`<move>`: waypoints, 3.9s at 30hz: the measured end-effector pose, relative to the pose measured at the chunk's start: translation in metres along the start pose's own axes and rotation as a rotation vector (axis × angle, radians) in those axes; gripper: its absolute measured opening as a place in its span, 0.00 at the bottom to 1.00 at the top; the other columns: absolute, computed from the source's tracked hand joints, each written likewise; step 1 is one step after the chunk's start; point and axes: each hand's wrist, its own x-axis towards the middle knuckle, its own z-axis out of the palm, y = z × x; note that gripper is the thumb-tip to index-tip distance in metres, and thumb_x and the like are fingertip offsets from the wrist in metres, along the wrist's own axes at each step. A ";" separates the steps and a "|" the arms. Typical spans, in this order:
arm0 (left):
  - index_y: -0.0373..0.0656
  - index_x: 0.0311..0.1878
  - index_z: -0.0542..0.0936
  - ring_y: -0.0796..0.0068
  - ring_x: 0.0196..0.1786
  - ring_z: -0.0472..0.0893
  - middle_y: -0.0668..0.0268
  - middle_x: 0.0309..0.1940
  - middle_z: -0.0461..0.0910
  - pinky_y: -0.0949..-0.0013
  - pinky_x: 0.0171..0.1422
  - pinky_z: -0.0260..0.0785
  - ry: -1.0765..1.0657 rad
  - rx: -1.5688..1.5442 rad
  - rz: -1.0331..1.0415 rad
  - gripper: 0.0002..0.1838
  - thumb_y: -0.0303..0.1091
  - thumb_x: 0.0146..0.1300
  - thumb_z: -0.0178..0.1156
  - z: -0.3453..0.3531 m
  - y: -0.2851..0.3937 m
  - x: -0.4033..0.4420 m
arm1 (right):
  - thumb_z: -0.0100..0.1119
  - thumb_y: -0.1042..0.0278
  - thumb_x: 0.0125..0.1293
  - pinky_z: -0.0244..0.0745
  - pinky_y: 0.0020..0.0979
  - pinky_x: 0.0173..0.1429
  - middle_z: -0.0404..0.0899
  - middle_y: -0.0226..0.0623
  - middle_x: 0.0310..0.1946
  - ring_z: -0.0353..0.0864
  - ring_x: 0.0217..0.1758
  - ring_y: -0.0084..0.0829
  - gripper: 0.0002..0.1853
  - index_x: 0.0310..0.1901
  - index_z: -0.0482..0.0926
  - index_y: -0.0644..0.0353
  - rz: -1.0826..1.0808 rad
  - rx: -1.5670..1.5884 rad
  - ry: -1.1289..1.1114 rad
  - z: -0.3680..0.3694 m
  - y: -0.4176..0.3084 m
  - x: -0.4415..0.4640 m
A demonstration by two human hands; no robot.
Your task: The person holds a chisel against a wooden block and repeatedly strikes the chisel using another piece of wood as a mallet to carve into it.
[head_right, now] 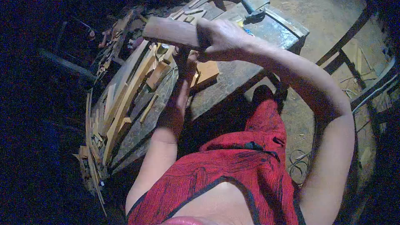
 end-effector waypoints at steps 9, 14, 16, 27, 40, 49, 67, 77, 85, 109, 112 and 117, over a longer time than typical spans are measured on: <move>0.45 0.34 0.66 0.78 0.16 0.71 0.70 0.16 0.68 0.74 0.21 0.66 0.339 -0.886 -0.792 0.11 0.31 0.54 0.61 -0.039 -0.024 -0.027 | 0.66 0.60 0.49 0.60 0.26 0.15 0.70 0.30 0.21 0.69 0.16 0.22 0.18 0.36 0.71 0.60 0.596 1.001 0.043 0.064 0.044 -0.034; 0.43 0.33 0.67 0.77 0.14 0.70 0.69 0.14 0.67 0.72 0.18 0.65 0.685 -0.889 -1.000 0.13 0.33 0.53 0.63 -0.059 -0.045 -0.033 | 0.62 0.61 0.52 0.72 0.27 0.27 0.75 0.34 0.31 0.78 0.29 0.26 0.21 0.46 0.69 0.59 0.741 1.351 -0.026 0.168 0.114 -0.068; 0.44 0.31 0.66 0.79 0.14 0.67 0.70 0.14 0.65 0.73 0.19 0.65 0.745 -0.963 -1.034 0.13 0.33 0.53 0.63 -0.061 -0.057 -0.035 | 0.61 0.60 0.54 0.69 0.25 0.32 0.76 0.32 0.32 0.75 0.30 0.23 0.15 0.39 0.74 0.61 0.690 1.360 0.035 0.195 0.133 -0.077; 0.46 0.30 0.65 0.77 0.13 0.69 0.70 0.13 0.65 0.73 0.19 0.66 0.564 -0.946 -0.949 0.14 0.33 0.53 0.64 -0.056 -0.031 -0.026 | 0.61 0.60 0.55 0.64 0.22 0.35 0.71 0.25 0.27 0.68 0.29 0.18 0.13 0.36 0.74 0.59 0.708 1.351 0.127 0.172 0.103 -0.083; 0.44 0.33 0.66 0.77 0.18 0.73 0.67 0.16 0.69 0.73 0.23 0.68 0.464 -0.862 -0.861 0.10 0.28 0.56 0.59 -0.056 -0.041 -0.041 | 0.68 0.72 0.41 0.71 0.26 0.38 0.77 0.37 0.30 0.76 0.33 0.25 0.24 0.43 0.73 0.68 0.315 0.422 -0.142 0.073 0.016 0.013; 0.45 0.29 0.65 0.77 0.17 0.72 0.67 0.16 0.70 0.71 0.25 0.70 0.445 -0.876 -0.853 0.12 0.33 0.56 0.60 -0.059 -0.047 -0.054 | 0.65 0.60 0.43 0.76 0.41 0.39 0.79 0.42 0.30 0.80 0.36 0.45 0.29 0.51 0.69 0.52 -0.332 -0.132 -0.054 0.072 -0.117 0.114; 0.45 0.31 0.65 0.75 0.15 0.73 0.66 0.16 0.72 0.71 0.22 0.69 0.454 -0.881 -0.889 0.09 0.32 0.56 0.57 -0.064 -0.035 -0.049 | 0.66 0.46 0.42 0.77 0.40 0.35 0.78 0.42 0.28 0.81 0.32 0.44 0.27 0.36 0.71 0.60 -0.390 -0.304 -0.137 0.077 -0.141 0.123; 0.45 0.33 0.65 0.75 0.18 0.74 0.66 0.15 0.71 0.70 0.23 0.70 0.426 -0.849 -0.697 0.11 0.31 0.56 0.60 -0.057 -0.048 -0.057 | 0.66 0.55 0.40 0.78 0.41 0.39 0.78 0.48 0.26 0.81 0.34 0.46 0.25 0.39 0.74 0.62 -0.353 -0.430 -0.323 0.066 -0.127 0.123; 0.38 0.33 0.66 0.73 0.19 0.74 0.60 0.19 0.75 0.71 0.28 0.70 0.641 -0.113 -0.395 0.11 0.30 0.55 0.58 -0.047 -0.070 -0.073 | 0.69 0.59 0.40 0.74 0.41 0.37 0.78 0.46 0.28 0.80 0.34 0.46 0.35 0.51 0.65 0.61 -0.294 -0.194 -0.284 0.070 -0.100 0.092; 0.49 0.24 0.67 0.76 0.21 0.70 0.72 0.17 0.67 0.69 0.29 0.68 0.741 -0.893 -1.245 0.13 0.40 0.54 0.62 -0.062 -0.056 -0.064 | 0.65 0.34 0.40 0.71 0.42 0.50 0.75 0.50 0.44 0.76 0.47 0.47 0.39 0.44 0.73 0.63 0.694 -0.299 -0.100 0.125 0.124 -0.061; 0.50 0.24 0.67 0.78 0.18 0.67 0.73 0.16 0.66 0.70 0.28 0.66 0.744 -0.931 -1.256 0.14 0.40 0.53 0.63 -0.062 -0.052 -0.049 | 0.65 0.35 0.41 0.70 0.44 0.50 0.74 0.51 0.44 0.76 0.47 0.48 0.37 0.42 0.73 0.62 0.712 -0.294 -0.123 0.124 0.121 -0.060; 0.49 0.28 0.66 0.80 0.17 0.67 0.73 0.14 0.65 0.74 0.21 0.63 0.594 -1.169 -1.089 0.12 0.32 0.53 0.62 -0.062 -0.037 -0.020 | 0.65 0.36 0.42 0.70 0.46 0.50 0.73 0.51 0.44 0.75 0.48 0.50 0.37 0.43 0.72 0.61 0.721 -0.304 -0.123 0.128 0.121 -0.062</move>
